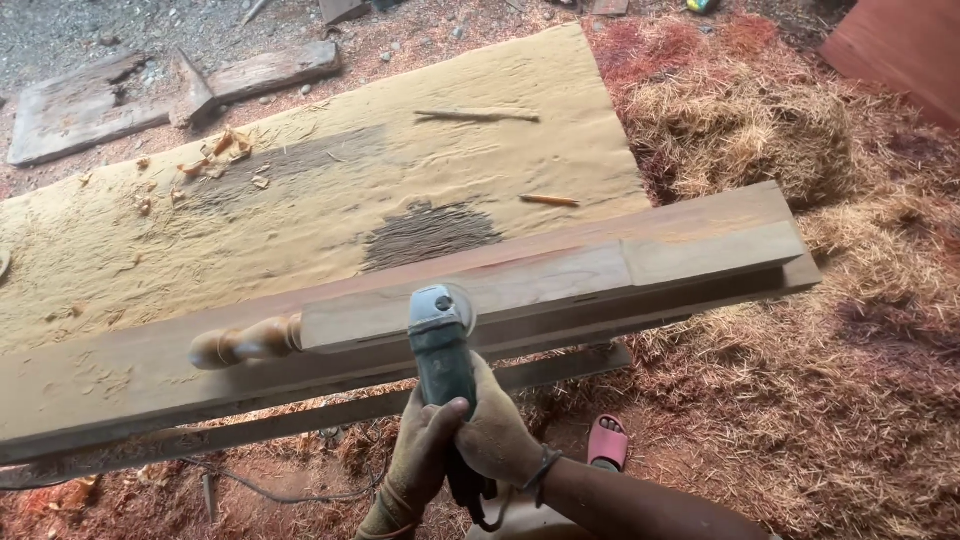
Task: Sanding a decorative wooden furniture leg using a handheld power sander.
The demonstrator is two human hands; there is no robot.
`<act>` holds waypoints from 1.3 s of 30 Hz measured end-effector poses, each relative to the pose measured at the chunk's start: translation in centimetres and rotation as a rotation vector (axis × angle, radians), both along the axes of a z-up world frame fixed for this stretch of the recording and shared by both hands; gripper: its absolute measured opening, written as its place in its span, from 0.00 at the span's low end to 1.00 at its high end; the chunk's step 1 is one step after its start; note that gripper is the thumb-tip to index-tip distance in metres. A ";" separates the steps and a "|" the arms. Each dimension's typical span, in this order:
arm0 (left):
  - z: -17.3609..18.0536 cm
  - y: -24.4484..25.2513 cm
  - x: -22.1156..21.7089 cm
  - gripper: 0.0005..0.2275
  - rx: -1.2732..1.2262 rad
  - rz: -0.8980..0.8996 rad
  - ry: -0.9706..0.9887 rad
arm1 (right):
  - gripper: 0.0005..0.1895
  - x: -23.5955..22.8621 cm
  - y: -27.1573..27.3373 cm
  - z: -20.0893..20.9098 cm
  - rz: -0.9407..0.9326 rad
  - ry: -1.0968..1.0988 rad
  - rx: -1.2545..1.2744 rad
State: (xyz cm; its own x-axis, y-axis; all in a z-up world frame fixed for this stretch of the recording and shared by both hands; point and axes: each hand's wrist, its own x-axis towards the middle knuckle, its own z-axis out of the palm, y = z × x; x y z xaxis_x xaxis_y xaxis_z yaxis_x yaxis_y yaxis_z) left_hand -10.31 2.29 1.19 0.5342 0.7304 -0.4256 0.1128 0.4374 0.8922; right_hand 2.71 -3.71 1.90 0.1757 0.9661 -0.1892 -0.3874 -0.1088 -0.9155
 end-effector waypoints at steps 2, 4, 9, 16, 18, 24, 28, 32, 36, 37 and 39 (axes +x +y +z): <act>-0.4 0.5 -1.1 0.37 0.016 0.052 0.097 | 0.43 -0.8 0.6 0.4 0.031 0.036 0.050; -0.6 0.7 -1.3 0.37 0.007 0.077 0.052 | 0.42 -0.9 0.7 0.2 0.032 0.033 0.058; -0.9 0.5 0.6 0.38 -0.015 0.064 0.039 | 0.43 0.5 0.0 -1.1 -0.008 -0.023 0.057; -1.5 -0.5 6.4 0.38 0.049 -0.138 0.011 | 0.44 4.9 -2.8 -1.3 -0.162 -0.084 -0.040; -1.5 -1.0 8.2 0.38 0.029 -0.165 0.012 | 0.44 6.3 -3.6 -1.5 -0.205 -0.086 -0.060; -1.5 -2.4 12.1 0.37 0.012 -0.302 -0.058 | 0.43 9.0 -5.5 -2.7 -0.332 -0.135 -0.035; -0.9 -2.7 12.2 0.37 -0.045 -0.297 -0.059 | 0.44 8.9 -5.8 -2.1 -0.343 -0.127 -0.056; -1.8 -1.9 9.1 0.38 -0.053 -0.226 0.019 | 0.47 7.4 -5.0 -1.4 -0.264 -0.061 -0.064; -2.0 -1.8 7.1 0.38 0.019 -0.183 0.071 | 0.47 6.1 -4.5 -1.3 -0.197 -0.016 -0.009; -2.0 -1.7 7.0 0.38 0.043 -0.159 0.081 | 0.47 6.1 -4.4 -1.4 -0.191 -0.018 0.006; -2.1 -1.8 7.2 0.39 0.064 -0.123 0.089 | 0.47 6.4 -4.4 -1.3 -0.174 -0.022 0.017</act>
State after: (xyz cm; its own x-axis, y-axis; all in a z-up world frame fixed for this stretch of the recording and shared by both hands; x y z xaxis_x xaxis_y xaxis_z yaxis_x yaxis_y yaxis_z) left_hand -3.14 0.46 -0.96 0.5834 0.6891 -0.4300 0.2418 0.3581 0.9018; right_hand 9.11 -8.15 0.56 0.3441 0.9240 -0.1670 -0.3793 -0.0260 -0.9249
